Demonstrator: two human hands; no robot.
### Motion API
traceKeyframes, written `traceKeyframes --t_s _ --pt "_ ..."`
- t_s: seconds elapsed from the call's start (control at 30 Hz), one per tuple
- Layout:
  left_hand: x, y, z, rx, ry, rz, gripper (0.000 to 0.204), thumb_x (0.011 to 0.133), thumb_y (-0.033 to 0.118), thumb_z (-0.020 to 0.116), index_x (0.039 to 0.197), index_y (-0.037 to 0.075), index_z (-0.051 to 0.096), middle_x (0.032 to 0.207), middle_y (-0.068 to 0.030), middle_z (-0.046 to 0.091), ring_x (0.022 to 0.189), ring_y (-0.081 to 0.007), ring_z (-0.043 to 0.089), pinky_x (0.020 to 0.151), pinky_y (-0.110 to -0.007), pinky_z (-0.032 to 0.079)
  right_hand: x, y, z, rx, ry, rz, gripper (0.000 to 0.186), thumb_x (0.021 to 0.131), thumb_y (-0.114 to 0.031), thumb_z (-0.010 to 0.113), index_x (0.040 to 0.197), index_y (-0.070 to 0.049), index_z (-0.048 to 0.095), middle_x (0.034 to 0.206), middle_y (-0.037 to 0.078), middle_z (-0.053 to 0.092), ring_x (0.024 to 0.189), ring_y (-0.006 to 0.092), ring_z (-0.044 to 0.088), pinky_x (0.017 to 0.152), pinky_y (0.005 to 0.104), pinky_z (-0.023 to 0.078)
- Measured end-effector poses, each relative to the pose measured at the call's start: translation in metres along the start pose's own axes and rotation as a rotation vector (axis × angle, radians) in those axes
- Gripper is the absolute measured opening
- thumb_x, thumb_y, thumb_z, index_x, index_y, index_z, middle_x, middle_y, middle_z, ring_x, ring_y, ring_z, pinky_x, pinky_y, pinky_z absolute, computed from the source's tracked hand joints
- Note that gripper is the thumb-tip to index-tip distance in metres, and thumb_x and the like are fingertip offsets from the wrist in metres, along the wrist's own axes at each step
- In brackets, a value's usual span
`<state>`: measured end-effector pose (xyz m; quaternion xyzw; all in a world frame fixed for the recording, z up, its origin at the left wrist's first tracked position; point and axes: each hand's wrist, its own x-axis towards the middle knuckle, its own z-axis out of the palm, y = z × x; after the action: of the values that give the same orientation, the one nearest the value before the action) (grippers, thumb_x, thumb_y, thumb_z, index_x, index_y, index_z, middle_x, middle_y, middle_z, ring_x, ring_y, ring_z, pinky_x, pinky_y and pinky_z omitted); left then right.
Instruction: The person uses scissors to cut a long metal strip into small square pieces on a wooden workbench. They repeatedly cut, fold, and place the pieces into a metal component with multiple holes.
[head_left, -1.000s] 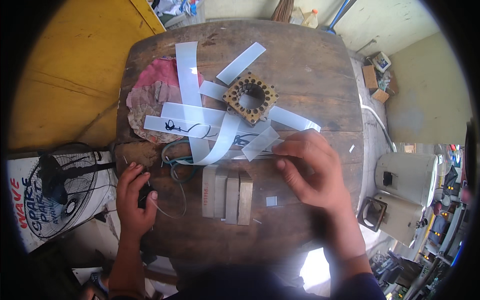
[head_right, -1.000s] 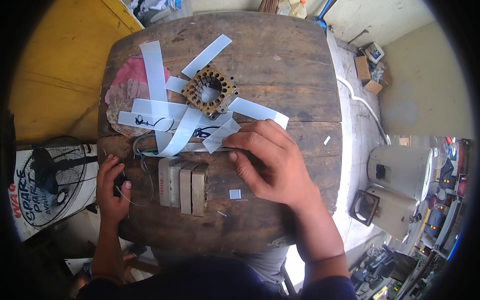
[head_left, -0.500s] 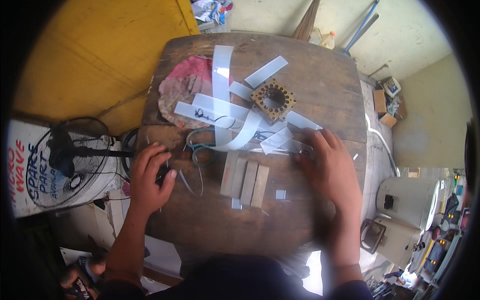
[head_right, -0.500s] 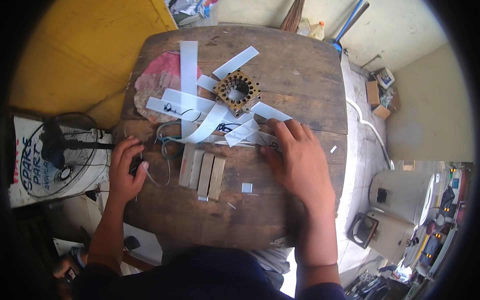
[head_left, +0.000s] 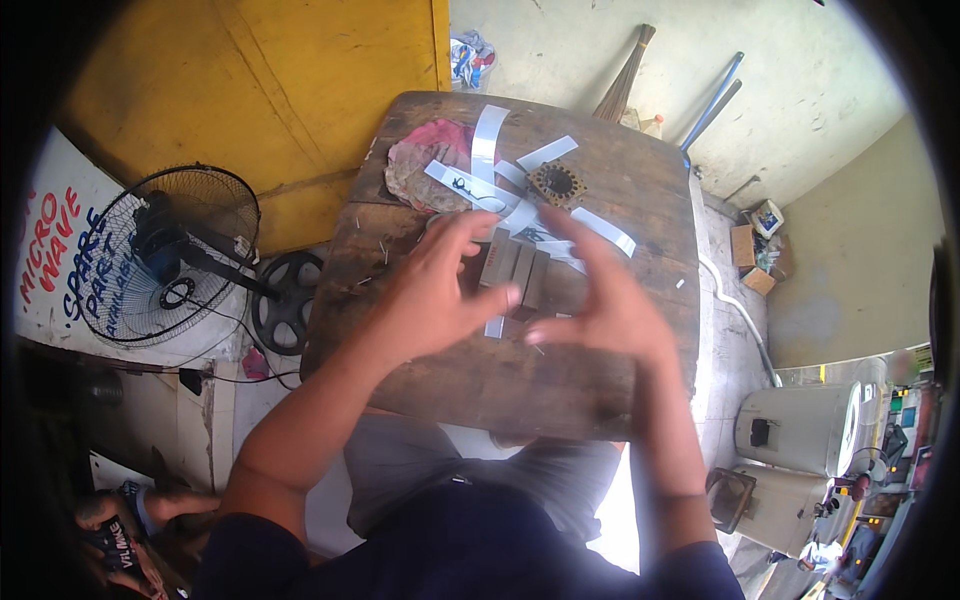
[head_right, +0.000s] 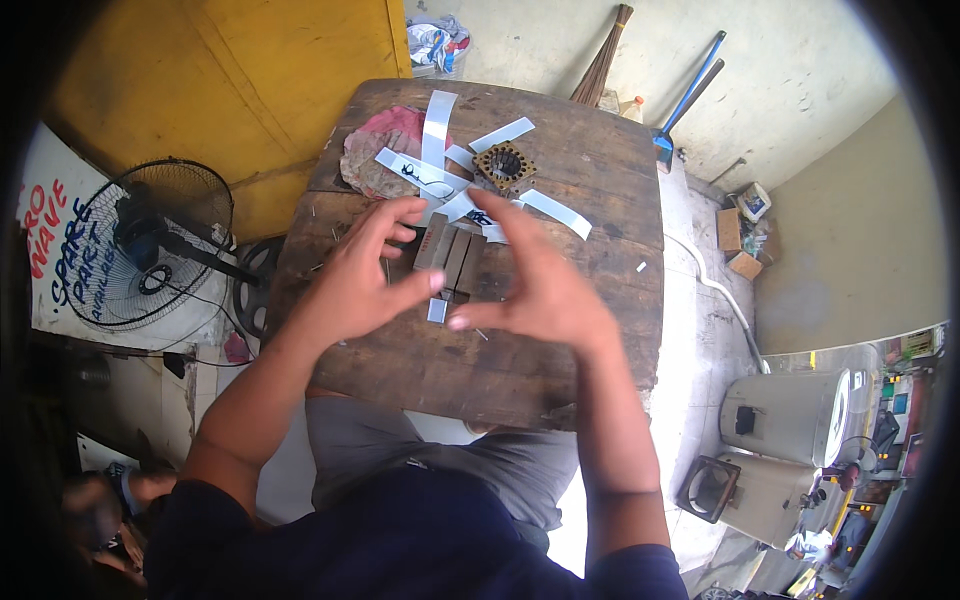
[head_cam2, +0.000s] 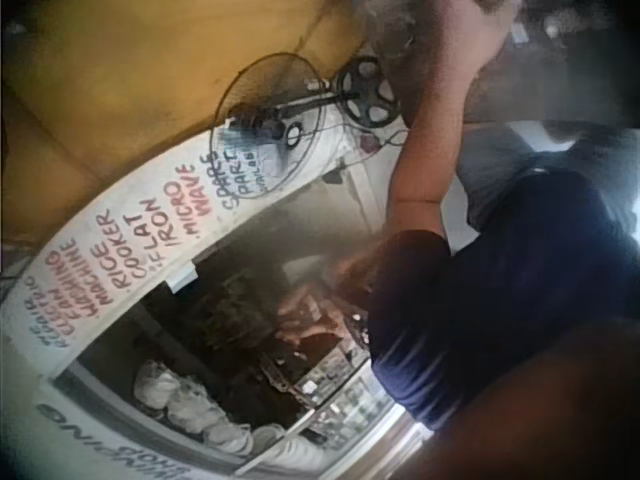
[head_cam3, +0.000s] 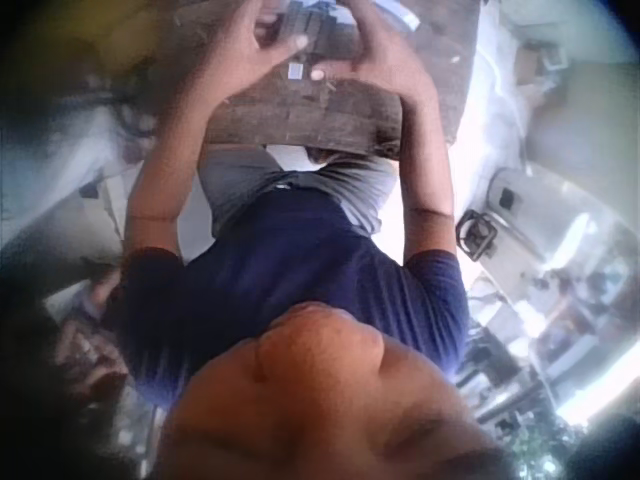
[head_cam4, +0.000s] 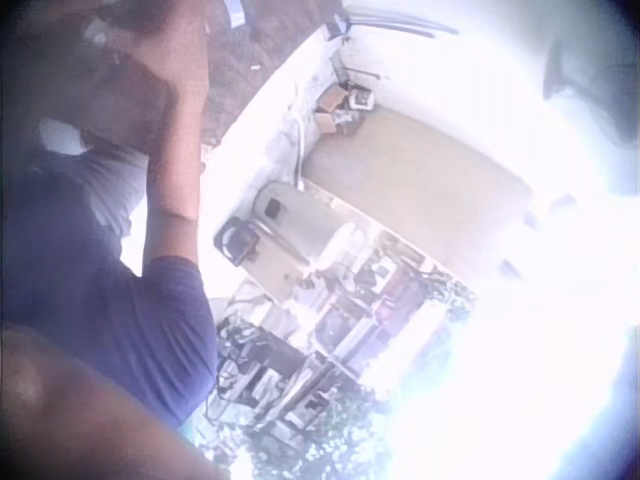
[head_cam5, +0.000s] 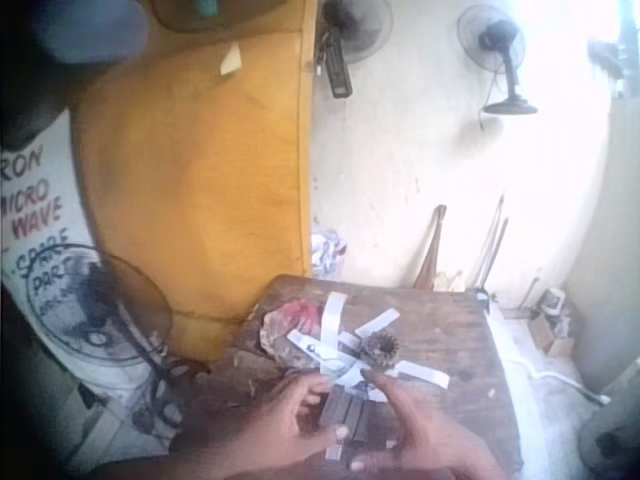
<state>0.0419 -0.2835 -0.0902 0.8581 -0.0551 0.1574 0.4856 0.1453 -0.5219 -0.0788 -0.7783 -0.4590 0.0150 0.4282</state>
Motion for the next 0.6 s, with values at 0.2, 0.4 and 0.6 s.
traceKeyframes --t_s 0.2,0.4,0.6 --pt "0.001 -0.046 0.032 -0.608 -0.136 -0.584 0.036 0.109 0.034 0.066 0.126 0.002 0.065 0.115 -0.0030 0.070 0.103 -0.0118 0.061 0.092 -0.034 0.052 0.007 -0.001 0.057 0.056 0.038 0.307 0.095 0.069 -0.028 0.100 0.148 0.000 0.053 0.142 0.024 0.062 0.136 0.0392 0.059 0.112 0.0456 0.048" --pt "-0.010 -0.054 0.006 -1.855 0.238 -0.558 0.033 0.111 0.032 0.051 0.110 0.002 0.064 0.110 -0.0128 0.072 0.116 -0.0301 0.067 0.110 -0.054 0.052 -0.009 0.001 0.050 0.186 0.216 0.347 0.086 0.065 -0.021 0.101 0.138 -0.002 0.060 0.128 0.014 0.069 0.121 0.0261 0.067 0.108 0.0396 0.052" --pt "-0.006 -0.053 -0.005 -1.922 0.143 -0.533 0.034 0.111 0.033 0.048 0.104 0.002 0.061 0.113 -0.0139 0.070 0.122 -0.0286 0.064 0.112 -0.051 0.050 -0.030 0.009 0.011 0.392 0.455 0.365 0.086 0.064 -0.011 0.101 0.137 0.004 0.058 0.119 0.013 0.070 0.109 0.0210 0.070 0.103 0.0363 0.055"
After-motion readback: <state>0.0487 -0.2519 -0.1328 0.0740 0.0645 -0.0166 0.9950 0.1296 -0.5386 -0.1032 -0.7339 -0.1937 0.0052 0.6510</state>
